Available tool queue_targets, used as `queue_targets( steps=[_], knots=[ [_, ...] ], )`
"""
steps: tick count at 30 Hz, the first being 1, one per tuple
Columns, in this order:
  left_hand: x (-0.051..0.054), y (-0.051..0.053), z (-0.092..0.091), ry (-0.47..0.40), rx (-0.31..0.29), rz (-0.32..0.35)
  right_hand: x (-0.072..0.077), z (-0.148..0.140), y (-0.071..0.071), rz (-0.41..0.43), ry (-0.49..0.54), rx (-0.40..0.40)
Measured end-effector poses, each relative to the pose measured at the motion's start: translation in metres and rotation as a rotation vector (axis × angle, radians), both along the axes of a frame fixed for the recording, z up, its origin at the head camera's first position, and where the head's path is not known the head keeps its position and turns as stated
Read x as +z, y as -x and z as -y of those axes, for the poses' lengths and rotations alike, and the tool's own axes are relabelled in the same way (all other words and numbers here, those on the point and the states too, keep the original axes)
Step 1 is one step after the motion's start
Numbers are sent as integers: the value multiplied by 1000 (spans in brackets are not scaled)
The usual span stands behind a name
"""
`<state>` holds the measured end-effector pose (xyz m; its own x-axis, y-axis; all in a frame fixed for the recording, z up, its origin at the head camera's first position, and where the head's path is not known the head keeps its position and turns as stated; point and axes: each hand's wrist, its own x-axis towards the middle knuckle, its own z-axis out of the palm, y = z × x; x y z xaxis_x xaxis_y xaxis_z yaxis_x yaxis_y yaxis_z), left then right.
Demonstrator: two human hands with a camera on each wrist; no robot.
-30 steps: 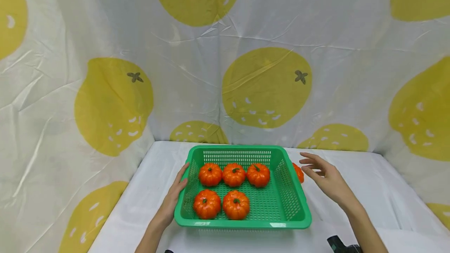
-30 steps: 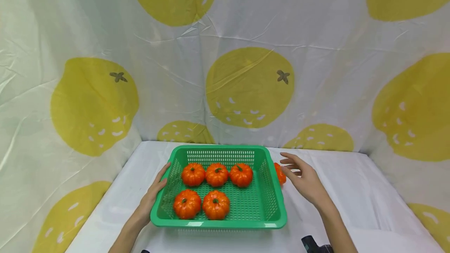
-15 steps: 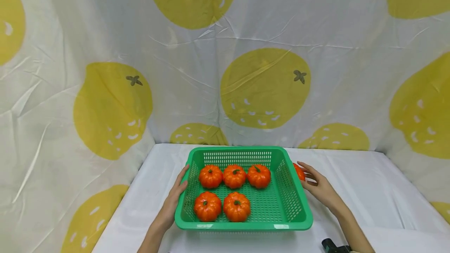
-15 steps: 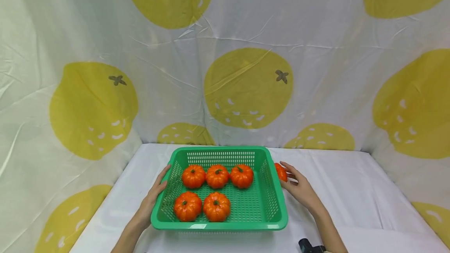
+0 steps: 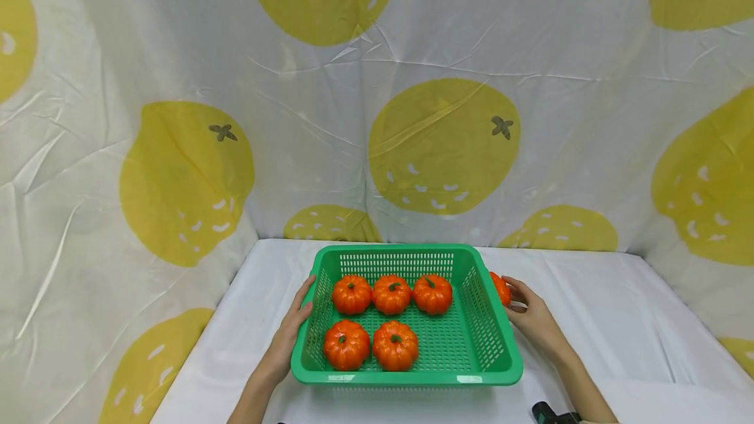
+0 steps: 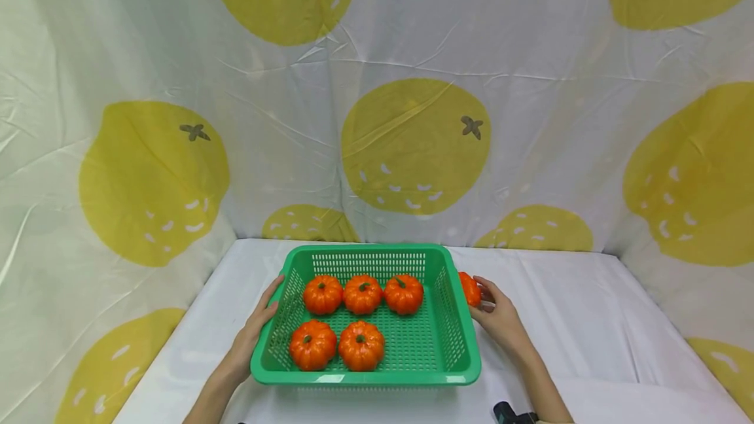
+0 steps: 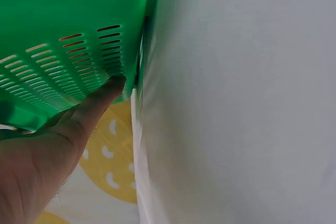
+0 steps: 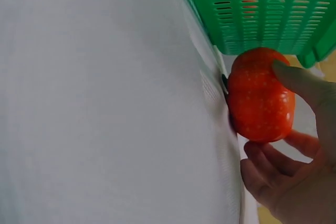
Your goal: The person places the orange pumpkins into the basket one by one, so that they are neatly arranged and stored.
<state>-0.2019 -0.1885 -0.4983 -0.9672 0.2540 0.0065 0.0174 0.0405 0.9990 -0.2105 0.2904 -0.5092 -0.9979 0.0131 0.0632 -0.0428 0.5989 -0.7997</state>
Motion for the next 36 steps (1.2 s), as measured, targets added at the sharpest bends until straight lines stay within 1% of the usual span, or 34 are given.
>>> queue_targets(
  steps=[3, 15, 19, 23, 29, 33, 36],
  knots=[
    [0, 0, 0, 3, -1, -2, 1, 0, -1, 6, -6, -17],
    [-1, 0, 0, 9, 7, -5, 1, -2, -1, 16, -3, -44],
    [0, 0, -1, 5, 5, -10, 1, -4, -1, 27, -10, -62],
    [2, -1, 0, 10, 1, -15, 1, -5, -1, 50, -6, -53],
    [5, -1, 0, 15, 3, -12, 1, -4, 2, 58, -11, -44],
    [4, 0, 0, 15, 0, -17, 5, -4, 0, 72, 0, -76],
    [3, 0, 0, 14, -2, -22, 9, -5, -3, 107, 21, -116]
  ],
)
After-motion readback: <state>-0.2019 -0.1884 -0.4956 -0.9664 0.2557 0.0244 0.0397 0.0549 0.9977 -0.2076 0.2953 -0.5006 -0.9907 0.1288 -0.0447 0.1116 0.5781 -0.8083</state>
